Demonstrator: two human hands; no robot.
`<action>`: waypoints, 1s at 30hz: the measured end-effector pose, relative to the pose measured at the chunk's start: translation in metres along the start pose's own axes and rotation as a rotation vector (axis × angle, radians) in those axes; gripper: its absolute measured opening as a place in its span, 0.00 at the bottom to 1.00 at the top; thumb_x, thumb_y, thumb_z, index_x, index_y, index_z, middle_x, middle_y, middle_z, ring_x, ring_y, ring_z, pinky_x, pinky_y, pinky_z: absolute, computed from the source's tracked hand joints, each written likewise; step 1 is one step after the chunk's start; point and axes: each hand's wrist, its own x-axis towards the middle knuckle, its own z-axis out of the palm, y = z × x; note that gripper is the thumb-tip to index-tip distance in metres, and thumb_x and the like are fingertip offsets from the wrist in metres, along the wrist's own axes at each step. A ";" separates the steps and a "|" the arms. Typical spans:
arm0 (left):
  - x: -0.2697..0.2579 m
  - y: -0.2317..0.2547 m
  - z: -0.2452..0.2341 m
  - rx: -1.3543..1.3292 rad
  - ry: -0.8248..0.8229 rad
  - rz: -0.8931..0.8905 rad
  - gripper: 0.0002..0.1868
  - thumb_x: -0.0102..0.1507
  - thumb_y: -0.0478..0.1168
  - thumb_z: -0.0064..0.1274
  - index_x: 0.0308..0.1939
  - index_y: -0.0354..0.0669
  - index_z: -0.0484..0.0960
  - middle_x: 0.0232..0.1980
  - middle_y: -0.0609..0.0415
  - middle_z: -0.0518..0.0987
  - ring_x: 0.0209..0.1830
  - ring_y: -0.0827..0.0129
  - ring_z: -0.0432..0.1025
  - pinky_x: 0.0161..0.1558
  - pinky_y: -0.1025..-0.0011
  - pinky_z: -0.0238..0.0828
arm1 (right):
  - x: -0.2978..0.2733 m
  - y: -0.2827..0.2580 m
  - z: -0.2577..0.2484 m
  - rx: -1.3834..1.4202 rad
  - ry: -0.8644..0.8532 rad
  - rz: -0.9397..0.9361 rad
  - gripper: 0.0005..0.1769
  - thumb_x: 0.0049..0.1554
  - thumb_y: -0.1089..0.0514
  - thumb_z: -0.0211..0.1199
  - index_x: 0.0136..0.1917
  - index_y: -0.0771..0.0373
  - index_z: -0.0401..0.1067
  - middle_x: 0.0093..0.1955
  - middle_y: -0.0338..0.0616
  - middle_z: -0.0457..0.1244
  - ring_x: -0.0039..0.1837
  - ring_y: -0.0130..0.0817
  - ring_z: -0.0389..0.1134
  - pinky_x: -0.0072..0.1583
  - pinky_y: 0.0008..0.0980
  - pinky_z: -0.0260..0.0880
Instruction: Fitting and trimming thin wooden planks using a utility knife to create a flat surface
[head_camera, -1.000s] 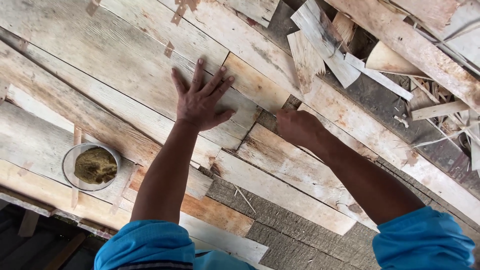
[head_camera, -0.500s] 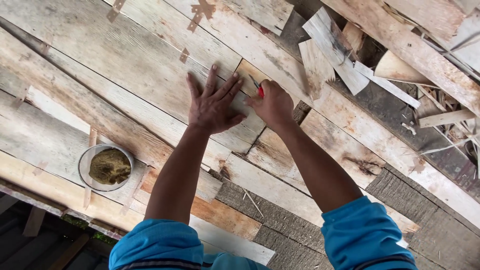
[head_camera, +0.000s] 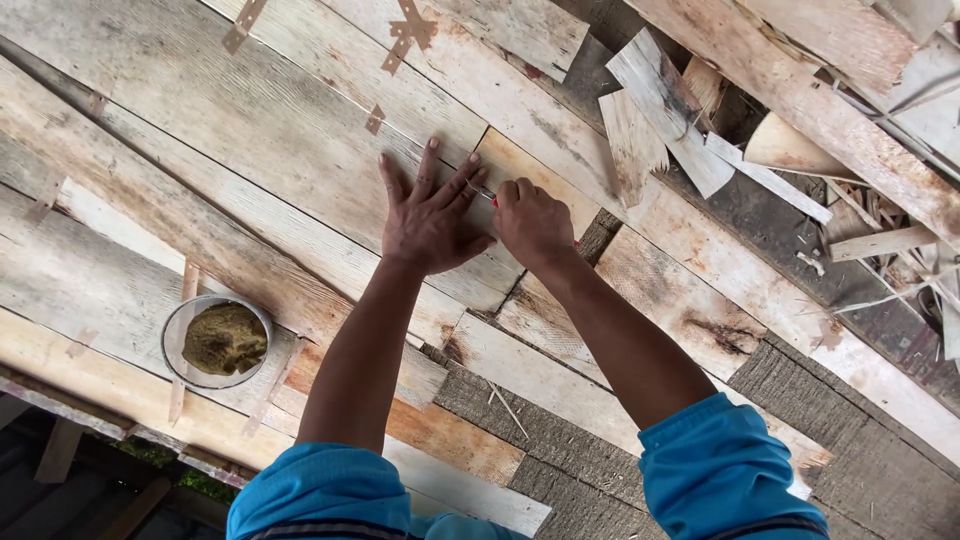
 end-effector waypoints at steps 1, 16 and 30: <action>0.000 0.000 0.001 -0.003 -0.001 -0.002 0.53 0.54 0.72 0.51 0.81 0.77 0.48 0.85 0.82 0.42 0.86 0.56 0.24 0.75 0.21 0.19 | 0.001 -0.001 0.000 0.000 -0.002 -0.002 0.11 0.55 0.46 0.62 0.43 0.52 0.65 0.37 0.33 0.59 0.37 0.31 0.71 0.34 0.30 0.73; -0.002 -0.002 0.001 -0.042 0.095 0.050 0.46 0.56 0.70 0.52 0.77 0.90 0.51 0.85 0.80 0.43 0.86 0.52 0.28 0.72 0.16 0.23 | -0.017 0.040 -0.011 0.726 -0.111 0.312 0.12 0.58 0.51 0.57 0.50 0.59 0.69 0.38 0.53 0.65 0.45 0.63 0.72 0.45 0.60 0.72; -0.002 0.001 0.002 0.013 0.045 0.050 0.47 0.56 0.70 0.50 0.78 0.88 0.49 0.85 0.82 0.40 0.85 0.53 0.26 0.72 0.14 0.23 | -0.045 0.090 -0.027 0.869 0.040 0.344 0.29 0.53 0.45 0.81 0.56 0.64 0.73 0.46 0.51 0.63 0.41 0.46 0.70 0.42 0.43 0.73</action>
